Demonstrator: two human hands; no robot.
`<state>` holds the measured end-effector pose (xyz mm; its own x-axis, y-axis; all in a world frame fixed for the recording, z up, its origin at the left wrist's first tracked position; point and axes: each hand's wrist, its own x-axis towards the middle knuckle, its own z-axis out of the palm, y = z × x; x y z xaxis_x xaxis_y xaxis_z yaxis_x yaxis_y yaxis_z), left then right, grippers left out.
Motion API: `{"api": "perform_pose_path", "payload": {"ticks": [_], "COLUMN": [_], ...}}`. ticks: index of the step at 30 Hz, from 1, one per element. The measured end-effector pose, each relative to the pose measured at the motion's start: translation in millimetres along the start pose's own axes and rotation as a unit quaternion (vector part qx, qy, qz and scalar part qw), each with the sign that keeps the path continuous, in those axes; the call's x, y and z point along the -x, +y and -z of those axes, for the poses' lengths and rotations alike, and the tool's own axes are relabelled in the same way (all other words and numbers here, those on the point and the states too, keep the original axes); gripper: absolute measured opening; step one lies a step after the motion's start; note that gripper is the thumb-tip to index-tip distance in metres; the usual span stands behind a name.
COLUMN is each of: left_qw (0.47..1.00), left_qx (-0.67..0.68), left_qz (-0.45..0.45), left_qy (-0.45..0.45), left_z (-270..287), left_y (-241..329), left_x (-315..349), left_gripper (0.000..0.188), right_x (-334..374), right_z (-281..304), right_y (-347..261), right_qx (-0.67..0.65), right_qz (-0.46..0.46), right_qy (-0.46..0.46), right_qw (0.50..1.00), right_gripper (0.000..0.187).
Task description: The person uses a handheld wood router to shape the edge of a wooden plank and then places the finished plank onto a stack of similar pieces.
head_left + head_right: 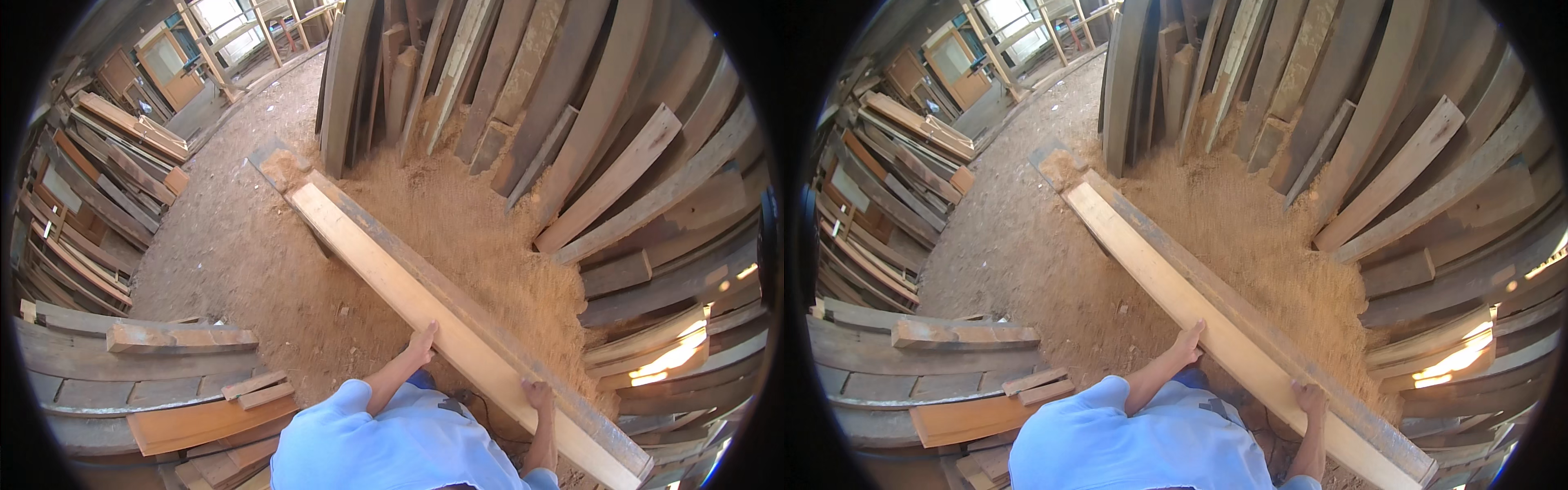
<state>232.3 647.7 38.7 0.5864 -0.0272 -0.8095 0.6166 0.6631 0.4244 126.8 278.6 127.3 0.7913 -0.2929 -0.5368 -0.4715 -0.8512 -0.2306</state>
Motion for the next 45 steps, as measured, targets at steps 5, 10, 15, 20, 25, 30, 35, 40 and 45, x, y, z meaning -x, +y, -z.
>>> {"api": "perform_pose_path", "payload": {"ticks": [5,10,15,20,25,30,35,40,45], "left_qw": [0.96,0.441,0.161,0.03,0.024,0.059,0.07,0.051,0.055], "left_qx": [-0.272,-0.876,-0.931,-0.946,-0.949,-0.934,-0.931,-0.915,-0.899], "left_qz": [0.058,-0.114,-0.282,-0.232,-0.219,-0.238,-0.215,-0.251,-0.255], "left_qy": [0.002,-0.156,-0.169,-0.224,-0.226,-0.259,-0.285,-0.311,-0.352], "left_z": [-14,-113,-98,-121,-109,-113,-138,-155,-157], "left_y": [26,23,41,5,-12,-52,-114,-160,-167], "left_x": [0,68,41,-12,-8,4,39,55,53], "left_gripper": [0.066,0.065,0.122,0.142,0.145,0.144,0.142,0.141,0.144], "right_x": [-41,-18,-42,-28,-12,1,11,24,47], "right_z": [1,-16,-29,-33,-39,-48,-48,-30,-37], "right_y": [-5,34,1,34,36,74,131,172,167], "right_qx": [0.01,0.066,0.039,-0.057,-0.11,-0.106,-0.103,-0.118,-0.186], "right_qz": [0.032,-0.045,-0.031,-0.055,-0.081,-0.108,-0.169,-0.193,-0.223], "right_qy": [-0.032,-0.025,0.043,0.105,0.109,0.181,0.181,0.161,0.248], "right_qw": [0.999,0.996,0.998,0.991,0.985,0.972,0.963,0.961,0.924], "right_gripper": [0.069,0.092,0.077,0.059,0.052,0.048,0.044,0.043,0.045]}}
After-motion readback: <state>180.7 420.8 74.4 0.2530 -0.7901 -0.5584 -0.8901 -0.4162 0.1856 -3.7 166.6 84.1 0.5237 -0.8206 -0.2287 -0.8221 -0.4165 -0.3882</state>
